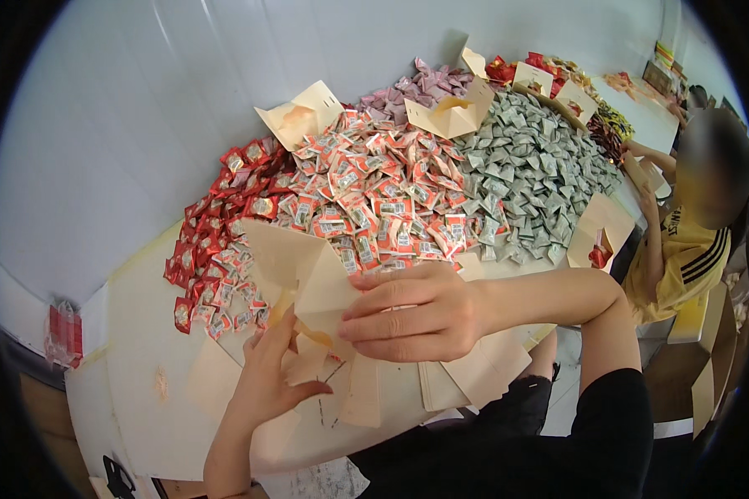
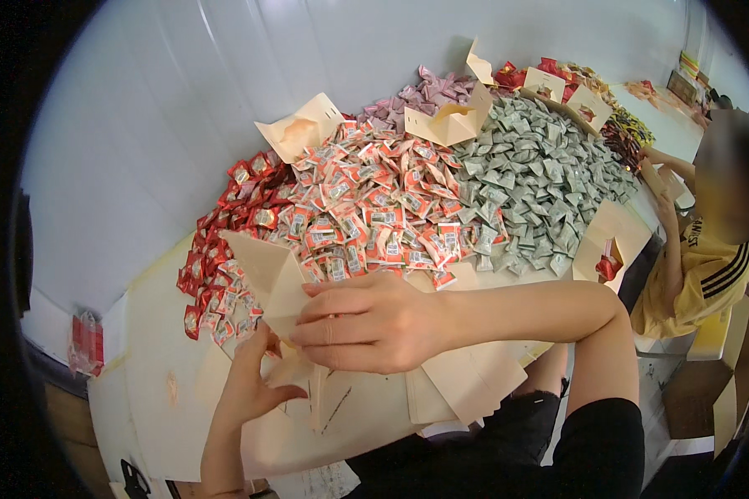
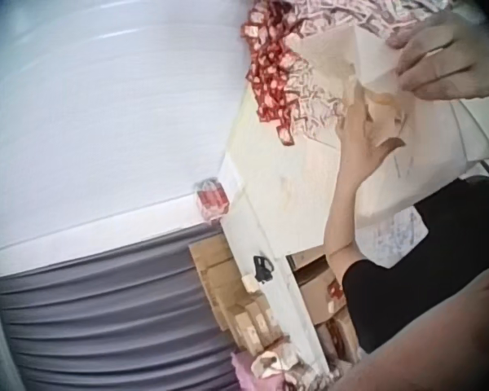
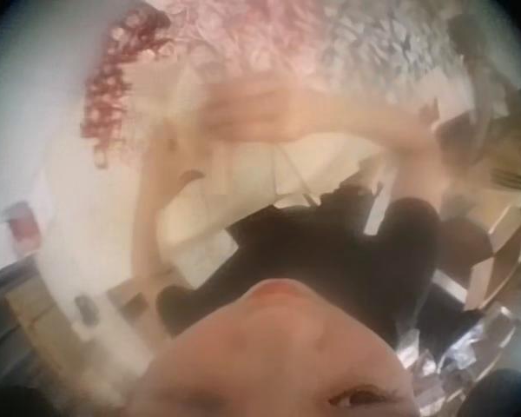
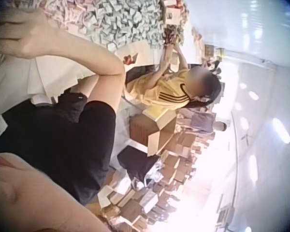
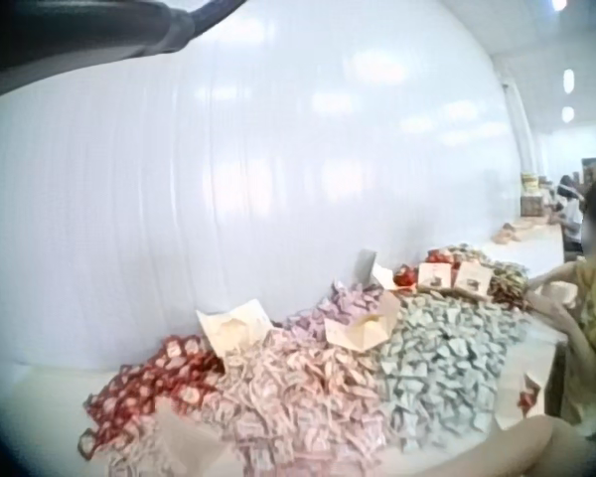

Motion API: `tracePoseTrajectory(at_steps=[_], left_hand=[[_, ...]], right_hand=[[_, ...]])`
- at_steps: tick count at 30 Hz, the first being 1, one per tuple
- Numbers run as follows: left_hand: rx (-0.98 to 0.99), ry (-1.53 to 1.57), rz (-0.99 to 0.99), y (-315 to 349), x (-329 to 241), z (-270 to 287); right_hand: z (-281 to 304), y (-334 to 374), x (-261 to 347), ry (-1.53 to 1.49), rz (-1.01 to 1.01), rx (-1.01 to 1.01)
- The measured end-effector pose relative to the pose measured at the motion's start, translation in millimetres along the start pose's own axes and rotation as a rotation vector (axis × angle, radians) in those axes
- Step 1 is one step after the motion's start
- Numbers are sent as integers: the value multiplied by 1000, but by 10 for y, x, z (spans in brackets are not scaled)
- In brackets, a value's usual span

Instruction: The person folds flat beige paper sheets into small pouches by hand. They then pick up small individually wrapped packets from a large pile on the table and place them inside the pouches, closing the tops. The finished pouches are set aside on the table.

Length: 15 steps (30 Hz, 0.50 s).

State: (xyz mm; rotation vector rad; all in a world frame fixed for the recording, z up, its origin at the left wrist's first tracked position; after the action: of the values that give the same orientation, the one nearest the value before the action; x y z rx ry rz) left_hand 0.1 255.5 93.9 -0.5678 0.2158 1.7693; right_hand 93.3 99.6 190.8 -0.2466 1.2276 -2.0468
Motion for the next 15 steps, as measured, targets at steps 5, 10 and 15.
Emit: tracePoseTrajectory(at_steps=[5, 10, 15], left_hand=[[-75, -65, 28, -87, -159, -36], [-302, -552, 197, 85, 499, 357], [-274, -445, 758, 679, 1602, 922]], right_hand=[[57, 56, -126, 11, -23, -23], [233, 375, -1296, 103, -508, 42], [2575, 2300, -3699, 741, -1177, -154]])
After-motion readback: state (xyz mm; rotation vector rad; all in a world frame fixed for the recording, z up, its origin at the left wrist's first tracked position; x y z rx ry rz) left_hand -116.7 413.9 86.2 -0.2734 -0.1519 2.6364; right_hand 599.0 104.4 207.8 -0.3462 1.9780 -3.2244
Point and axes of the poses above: each hand's wrist, its own y-axis away from the middle knuckle, its own z-axis out of the back of the hand, x = y × z, the point moved 9 cm from there along -y, towards the middle knuckle, and after that the axes turned 3 degrees about z, right-handed, at the moved point
